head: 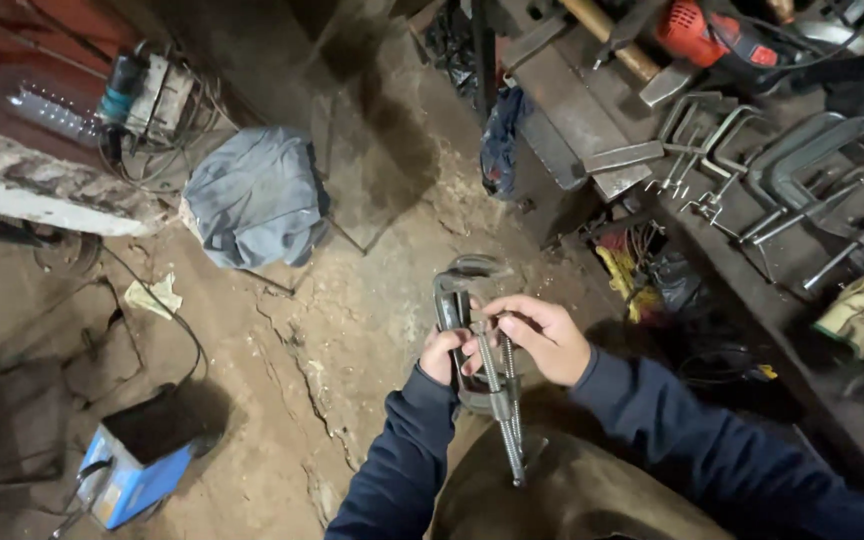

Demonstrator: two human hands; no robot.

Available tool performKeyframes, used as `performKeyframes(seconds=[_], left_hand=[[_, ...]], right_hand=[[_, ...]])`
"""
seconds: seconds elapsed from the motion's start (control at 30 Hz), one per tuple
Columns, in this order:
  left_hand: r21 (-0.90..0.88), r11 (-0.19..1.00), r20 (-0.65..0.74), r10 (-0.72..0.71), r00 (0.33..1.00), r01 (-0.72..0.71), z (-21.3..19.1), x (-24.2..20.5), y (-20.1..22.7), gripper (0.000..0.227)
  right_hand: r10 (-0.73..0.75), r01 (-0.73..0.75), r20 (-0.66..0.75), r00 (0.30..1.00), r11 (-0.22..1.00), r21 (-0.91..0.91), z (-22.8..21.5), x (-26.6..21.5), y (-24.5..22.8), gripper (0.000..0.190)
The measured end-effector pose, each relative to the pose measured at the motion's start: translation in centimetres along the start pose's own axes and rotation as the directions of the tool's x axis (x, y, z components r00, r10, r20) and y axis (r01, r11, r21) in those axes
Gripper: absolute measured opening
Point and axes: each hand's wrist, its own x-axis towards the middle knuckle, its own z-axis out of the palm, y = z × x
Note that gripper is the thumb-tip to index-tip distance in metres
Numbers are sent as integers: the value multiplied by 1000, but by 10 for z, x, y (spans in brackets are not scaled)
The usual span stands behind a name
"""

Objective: Secure a metal mesh screen to a frame using C-clamps.

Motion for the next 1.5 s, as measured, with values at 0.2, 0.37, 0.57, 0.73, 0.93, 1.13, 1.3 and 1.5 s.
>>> performKeyframes(seconds=[0.2,0.37,0.57,0.73,0.93,1.13,1.3,1.5], left_hand=[[6,1000,13,9,1000,-9,-23,-8,-12,41],[390,920,-96,-14,995,50,-30,-4,15,44],[475,879,-55,-20,998,43,41,-4,54,53],[398,914,-15,-74,997,74,32,16,37,55],[523,850,48,-109,993,68,60,42,39,53],[393,915,-14,-91,996,89,64,61,21,40],[443,893,-58,-56,997,76,75,56,24,35],[554,832,-99,61,993,4,94,40,42,25]], right_hand=[[2,-16,-96,995,989,-146,-3,10,-16,24],[-187,177,7,982,914,-364,-12,13,-32,17],[-234,162,-53,971,801,-576,-6,-1,-64,14],[-419,218,-332,845,837,-501,11,-25,-36,8],[-428,209,-267,864,785,-584,-25,-38,-53,11],[-168,147,-1,986,866,-478,-74,-16,-96,24],[-221,158,-40,974,799,-580,-75,-16,-76,22],[-186,76,-62,981,650,-756,-61,-9,-91,22]])
